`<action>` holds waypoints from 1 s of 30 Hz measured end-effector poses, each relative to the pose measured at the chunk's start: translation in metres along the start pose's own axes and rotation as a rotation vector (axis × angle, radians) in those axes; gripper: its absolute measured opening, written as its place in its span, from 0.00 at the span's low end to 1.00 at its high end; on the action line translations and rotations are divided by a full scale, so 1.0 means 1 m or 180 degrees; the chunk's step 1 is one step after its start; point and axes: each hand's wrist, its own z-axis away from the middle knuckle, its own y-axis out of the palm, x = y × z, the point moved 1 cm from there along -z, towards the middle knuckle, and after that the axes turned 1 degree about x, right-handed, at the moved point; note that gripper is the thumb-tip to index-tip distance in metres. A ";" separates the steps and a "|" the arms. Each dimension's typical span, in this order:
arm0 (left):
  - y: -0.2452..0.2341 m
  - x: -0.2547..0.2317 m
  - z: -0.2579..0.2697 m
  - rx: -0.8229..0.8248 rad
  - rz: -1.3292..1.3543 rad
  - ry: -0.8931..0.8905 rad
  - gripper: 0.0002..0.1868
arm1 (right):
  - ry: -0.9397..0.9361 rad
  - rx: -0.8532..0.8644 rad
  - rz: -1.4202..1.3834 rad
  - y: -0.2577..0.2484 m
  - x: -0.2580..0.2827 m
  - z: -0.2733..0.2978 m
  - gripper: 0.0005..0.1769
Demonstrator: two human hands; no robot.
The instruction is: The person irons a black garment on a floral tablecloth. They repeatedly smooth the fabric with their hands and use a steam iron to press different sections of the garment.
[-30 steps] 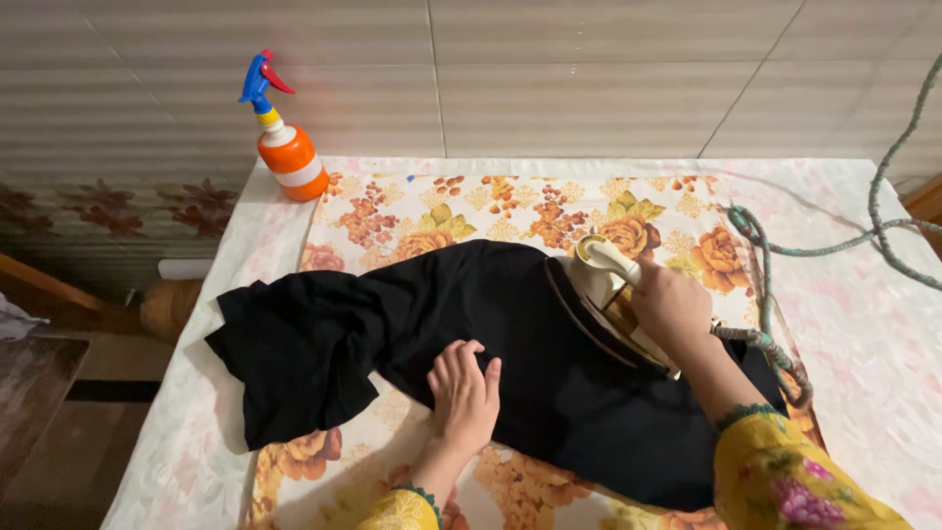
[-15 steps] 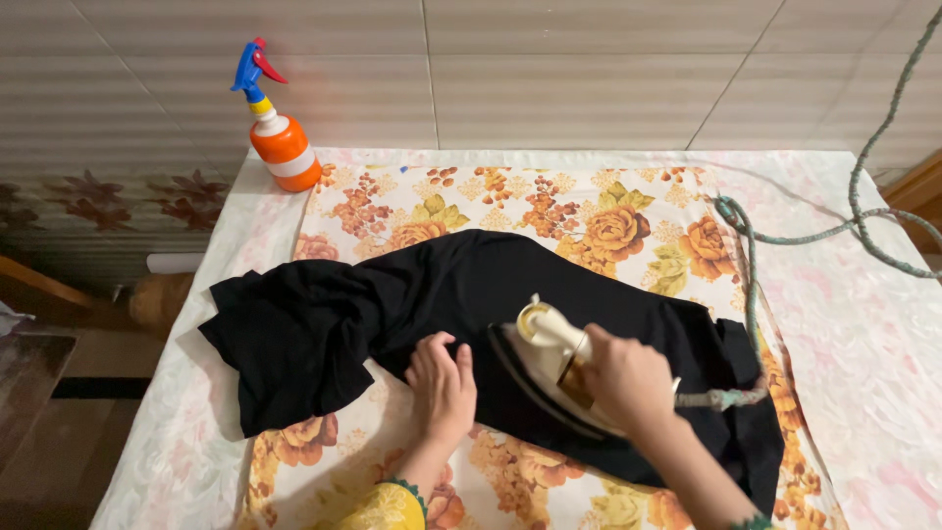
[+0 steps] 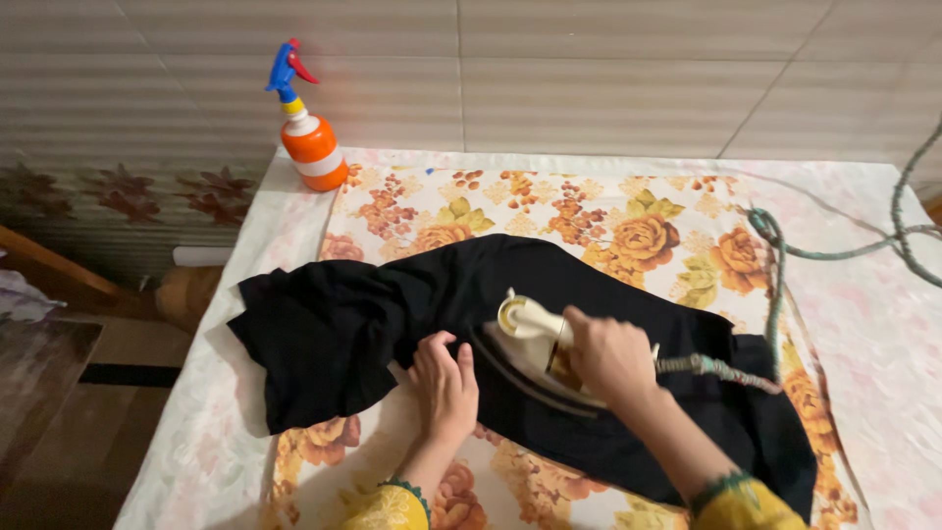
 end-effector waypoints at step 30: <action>-0.029 0.001 0.019 -0.0551 0.0326 -0.0077 0.14 | 0.0079 0.0017 -0.0013 0.000 0.024 0.027 0.09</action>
